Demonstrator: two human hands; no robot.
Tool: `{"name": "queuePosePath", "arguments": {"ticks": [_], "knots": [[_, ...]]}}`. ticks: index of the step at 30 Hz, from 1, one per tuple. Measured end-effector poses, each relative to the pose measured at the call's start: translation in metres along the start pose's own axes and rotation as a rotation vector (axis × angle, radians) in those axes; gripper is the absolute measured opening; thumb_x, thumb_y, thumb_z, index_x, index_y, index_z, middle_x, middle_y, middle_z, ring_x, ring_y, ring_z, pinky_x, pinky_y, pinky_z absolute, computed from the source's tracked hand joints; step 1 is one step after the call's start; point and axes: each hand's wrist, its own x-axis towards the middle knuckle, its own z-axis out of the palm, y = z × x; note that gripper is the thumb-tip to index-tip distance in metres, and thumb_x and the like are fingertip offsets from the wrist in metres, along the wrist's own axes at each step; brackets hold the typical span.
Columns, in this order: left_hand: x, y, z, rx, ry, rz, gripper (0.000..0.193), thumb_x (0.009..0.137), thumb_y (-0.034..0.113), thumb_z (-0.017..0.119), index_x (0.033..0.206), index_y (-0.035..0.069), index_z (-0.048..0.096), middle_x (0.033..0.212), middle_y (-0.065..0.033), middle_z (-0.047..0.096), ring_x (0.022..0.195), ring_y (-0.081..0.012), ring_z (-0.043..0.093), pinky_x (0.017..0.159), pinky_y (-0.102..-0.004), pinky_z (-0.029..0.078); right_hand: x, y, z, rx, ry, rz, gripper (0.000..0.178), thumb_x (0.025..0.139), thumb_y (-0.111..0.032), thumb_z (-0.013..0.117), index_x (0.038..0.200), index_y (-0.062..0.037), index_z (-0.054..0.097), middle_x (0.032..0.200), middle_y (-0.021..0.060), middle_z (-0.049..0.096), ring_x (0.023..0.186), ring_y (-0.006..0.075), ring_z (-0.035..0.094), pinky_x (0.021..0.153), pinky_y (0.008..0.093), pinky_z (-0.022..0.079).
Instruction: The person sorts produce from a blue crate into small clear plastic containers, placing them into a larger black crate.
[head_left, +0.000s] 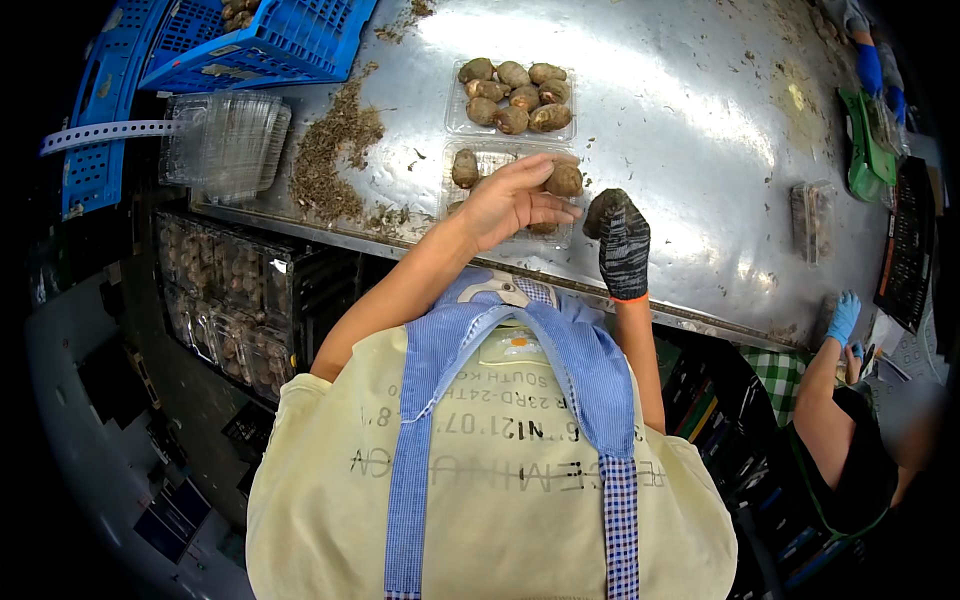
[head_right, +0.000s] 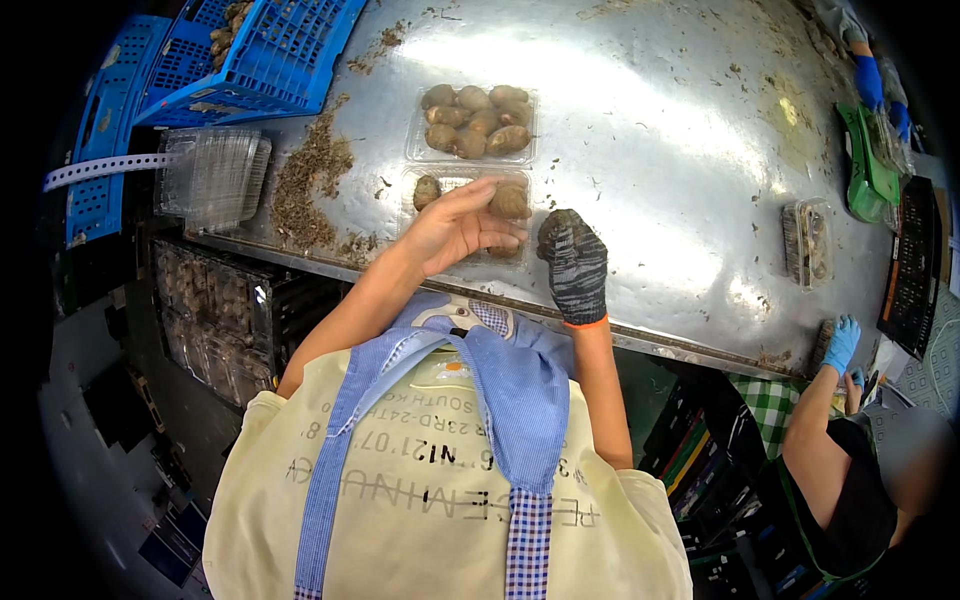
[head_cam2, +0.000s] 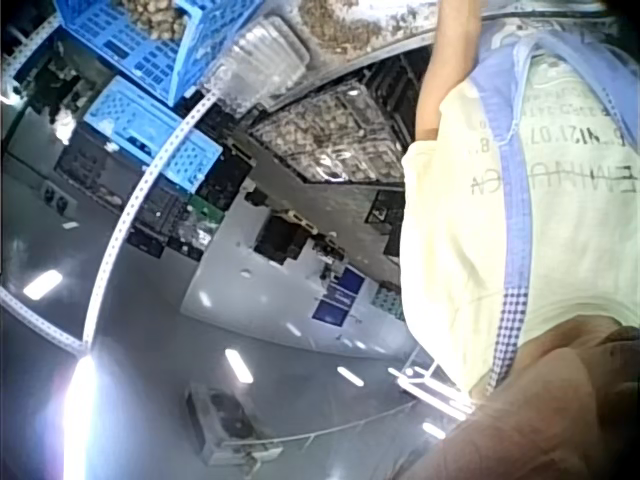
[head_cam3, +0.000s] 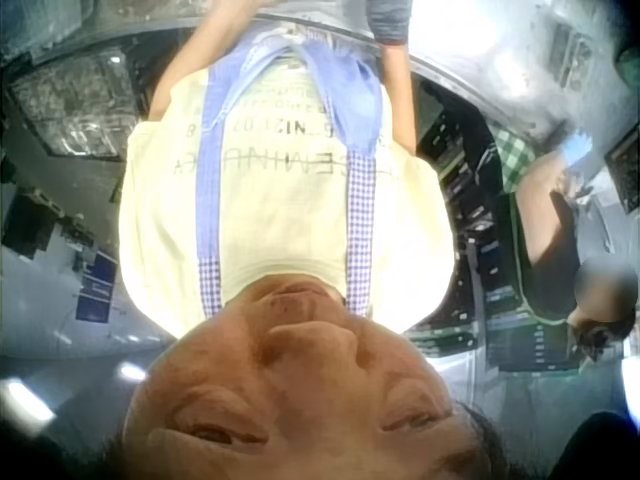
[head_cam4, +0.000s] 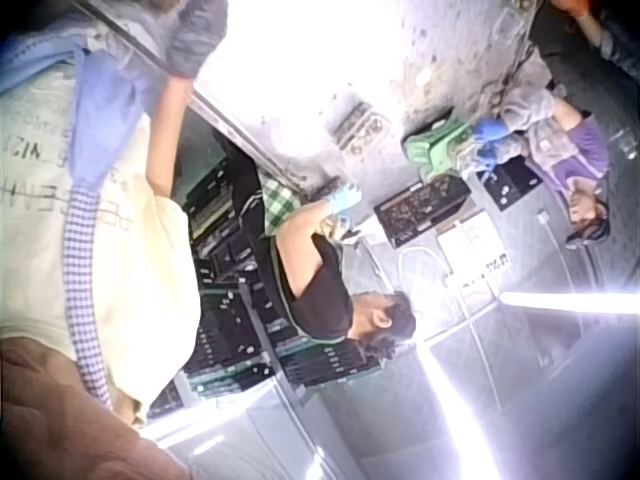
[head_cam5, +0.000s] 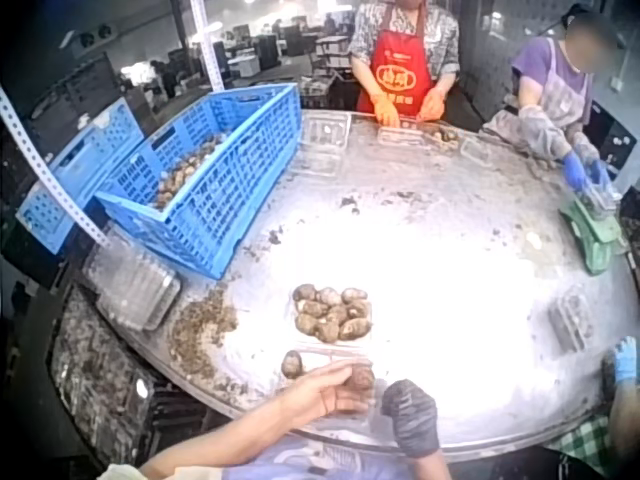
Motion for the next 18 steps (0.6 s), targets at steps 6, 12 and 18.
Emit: {"name": "queuePosePath", "arguments": {"ticks": [6,12,18], "knots": [[0.003,-0.021,-0.001,0.246,0.131,-0.183,0.047,0.092,0.047,0.035,0.100,0.005,0.055,0.070,-0.0051,0.056,0.056,-0.0117,0.051,0.047,-0.0235,0.040,0.003,-0.042,0.013,-0.413,0.127,-0.119,0.023,0.085,-0.026,0.051,0.087,-0.0030,0.055,0.069,0.0101,0.054,0.058,0.0220,0.052,0.056,0.0309,0.043],[-0.001,-0.028,0.012,0.315,0.145,-0.364,0.062,0.089,0.059,0.028,0.072,0.004,0.052,0.054,-0.0027,0.046,0.043,-0.0106,0.042,0.039,-0.0228,0.034,0.004,-0.023,0.019,-0.436,0.119,-0.269,0.020,0.085,-0.021,0.051,0.082,-0.0019,0.058,0.072,0.0135,0.058,0.063,0.0290,0.057,0.057,0.0338,0.045],[-0.001,-0.024,0.014,0.100,0.049,-0.534,0.061,0.089,0.059,0.026,0.074,0.005,0.049,0.055,0.0003,0.037,0.043,-0.0085,0.028,0.038,-0.0220,0.024,0.003,0.011,0.005,-0.580,0.111,-0.173,0.017,0.086,-0.011,0.045,0.088,0.0001,0.058,0.065,0.0124,0.057,0.054,0.0268,0.053,0.049,0.0345,0.042]]}}
